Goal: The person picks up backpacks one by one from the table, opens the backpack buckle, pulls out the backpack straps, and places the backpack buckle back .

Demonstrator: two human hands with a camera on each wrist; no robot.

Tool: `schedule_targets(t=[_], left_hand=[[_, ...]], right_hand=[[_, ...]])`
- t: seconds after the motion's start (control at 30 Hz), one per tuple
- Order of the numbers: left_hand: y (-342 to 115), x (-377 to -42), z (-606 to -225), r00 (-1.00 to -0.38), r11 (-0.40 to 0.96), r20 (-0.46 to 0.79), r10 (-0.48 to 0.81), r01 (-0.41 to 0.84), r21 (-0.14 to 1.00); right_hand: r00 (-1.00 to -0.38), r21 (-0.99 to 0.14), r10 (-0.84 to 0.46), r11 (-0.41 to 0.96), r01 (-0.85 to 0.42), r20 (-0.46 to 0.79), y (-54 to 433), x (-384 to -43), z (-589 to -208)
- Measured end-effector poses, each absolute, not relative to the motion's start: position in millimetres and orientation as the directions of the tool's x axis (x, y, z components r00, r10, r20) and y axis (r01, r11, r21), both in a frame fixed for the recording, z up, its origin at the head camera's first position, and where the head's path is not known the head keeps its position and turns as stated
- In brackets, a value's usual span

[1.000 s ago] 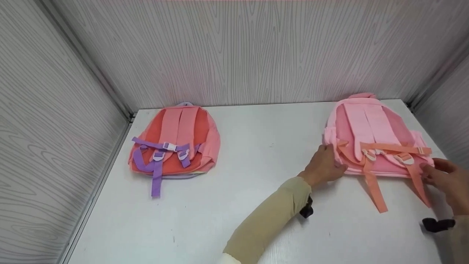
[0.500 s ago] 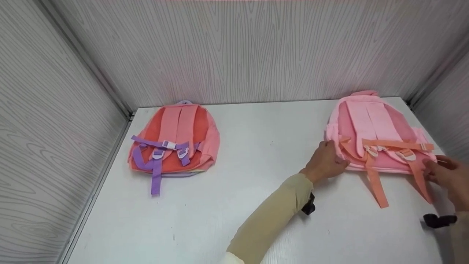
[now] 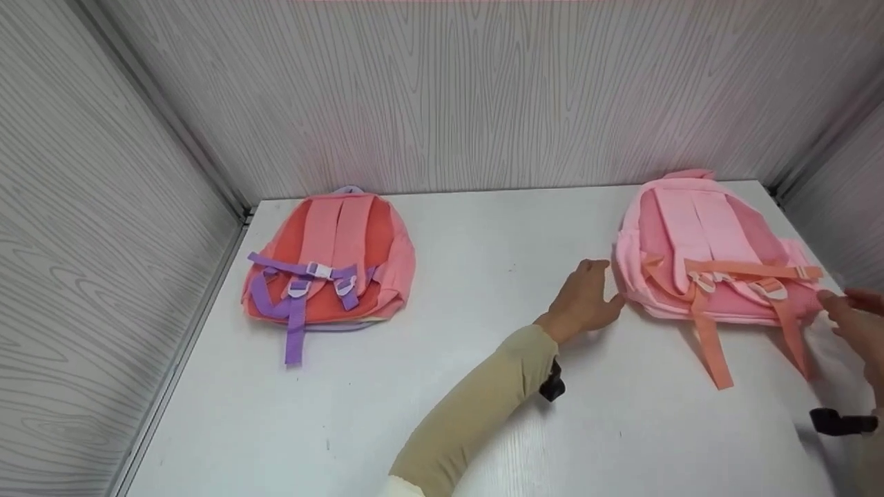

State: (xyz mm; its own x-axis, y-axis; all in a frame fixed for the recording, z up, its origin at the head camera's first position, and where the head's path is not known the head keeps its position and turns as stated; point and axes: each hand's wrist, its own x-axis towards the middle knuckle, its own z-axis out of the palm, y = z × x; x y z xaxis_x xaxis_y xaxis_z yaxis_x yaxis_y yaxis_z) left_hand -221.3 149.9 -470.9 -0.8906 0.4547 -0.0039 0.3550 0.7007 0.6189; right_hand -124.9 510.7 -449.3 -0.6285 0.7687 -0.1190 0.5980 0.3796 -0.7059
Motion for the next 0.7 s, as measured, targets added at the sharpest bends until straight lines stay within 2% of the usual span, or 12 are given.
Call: schedule_targets(t=[0.13, 0.2, 0.27, 0.43, 0.53, 0.63, 0.7], left_hand=[[130.0, -221.6, -469.0, -0.900, 0.711, 0.003, 0.435, 0.346, 0.613], [117.8, -222.6, -467.3, -0.903, 0.700, 0.018, 0.430, 0.345, 0.625], [104.9, -223.6, -464.9, -0.907, 0.688, 0.027, 0.421, 0.339, 0.642], [65.5, -224.8, -455.8, -0.906, 0.665, 0.037, 0.423, 0.338, 0.666], [40.2, -224.8, -448.7, -0.900, 0.648, 0.055, 0.433, 0.353, 0.675], [14.6, -223.0, -442.5, -0.897, 0.632, 0.076, 0.436, 0.366, 0.683], [-3.8, -220.3, -439.0, -0.899, 0.624, 0.090, 0.428, 0.366, 0.691]], right_hand=[[-0.595, -0.672, 0.803, 0.419, 0.611, -0.040, 494.3, -129.3, -440.0], [-0.598, -0.686, 0.801, 0.421, 0.593, -0.025, 484.6, -132.2, -434.6], [-0.641, -0.689, 0.768, 0.457, 0.563, -0.014, 474.5, -131.9, -430.0], [-0.798, -0.681, 0.602, 0.590, 0.433, 0.014, 446.4, -127.2, -422.9], [-0.875, -0.690, 0.470, 0.671, 0.270, 0.115, 429.5, -127.2, -424.7], [-0.922, -0.693, 0.322, 0.716, 0.087, 0.216, 410.3, -130.3, -428.3], [-0.945, -0.692, 0.228, 0.722, 0.001, 0.236, 396.2, -133.7, -428.4]])
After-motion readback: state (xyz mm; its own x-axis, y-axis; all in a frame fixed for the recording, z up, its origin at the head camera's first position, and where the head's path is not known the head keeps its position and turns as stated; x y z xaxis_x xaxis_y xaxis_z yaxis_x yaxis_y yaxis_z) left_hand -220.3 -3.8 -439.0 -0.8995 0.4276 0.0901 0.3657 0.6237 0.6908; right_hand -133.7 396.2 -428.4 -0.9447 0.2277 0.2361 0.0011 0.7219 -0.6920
